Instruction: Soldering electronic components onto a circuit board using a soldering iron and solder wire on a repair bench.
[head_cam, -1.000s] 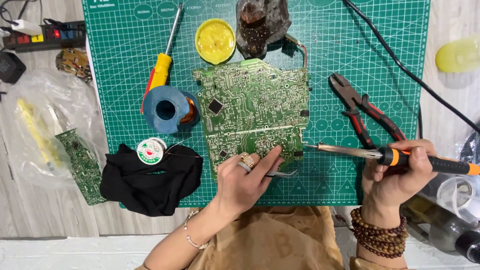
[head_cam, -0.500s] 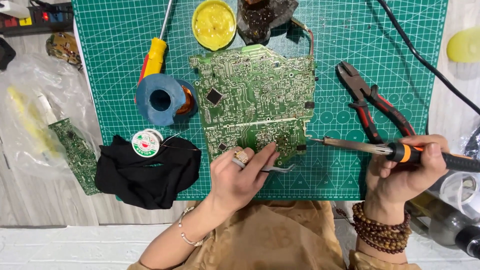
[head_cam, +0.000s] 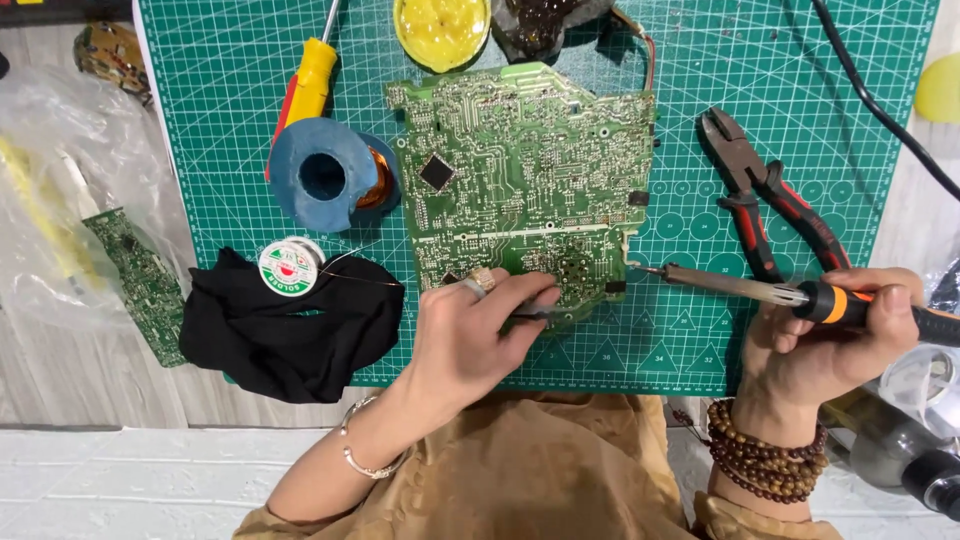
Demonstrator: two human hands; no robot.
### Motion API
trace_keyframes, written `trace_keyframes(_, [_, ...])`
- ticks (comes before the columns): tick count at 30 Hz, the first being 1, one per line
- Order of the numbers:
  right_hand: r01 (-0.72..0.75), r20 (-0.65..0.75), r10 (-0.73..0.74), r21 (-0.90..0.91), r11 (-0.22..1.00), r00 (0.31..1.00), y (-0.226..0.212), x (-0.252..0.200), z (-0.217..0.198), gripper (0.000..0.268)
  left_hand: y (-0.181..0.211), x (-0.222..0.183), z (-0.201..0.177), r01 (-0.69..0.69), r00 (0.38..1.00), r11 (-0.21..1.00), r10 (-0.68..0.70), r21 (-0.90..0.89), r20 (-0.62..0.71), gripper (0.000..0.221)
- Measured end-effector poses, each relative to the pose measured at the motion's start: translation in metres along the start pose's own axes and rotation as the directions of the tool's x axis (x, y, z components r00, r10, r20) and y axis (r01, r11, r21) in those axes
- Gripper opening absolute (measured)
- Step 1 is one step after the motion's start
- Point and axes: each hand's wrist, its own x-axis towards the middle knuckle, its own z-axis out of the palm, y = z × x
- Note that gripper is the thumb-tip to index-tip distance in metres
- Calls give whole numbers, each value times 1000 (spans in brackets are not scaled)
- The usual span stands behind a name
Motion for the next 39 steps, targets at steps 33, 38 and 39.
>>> trace_keyframes(33, [5,-23,-5,-31,999,1000,-7,-4,7,27,29,21,16,93,995,967,-98,238,10,13])
trace_keyframes(38, [-9,-22,9,-29,1000,1000,-8,-5,8,26,30,24,15,158,985,972,-167,177,39,10])
trace_keyframes(39, [-13,-21,12,-41,999,1000,-8,-5,8,27,30,24,15,171,983,970,-180,175,38,10])
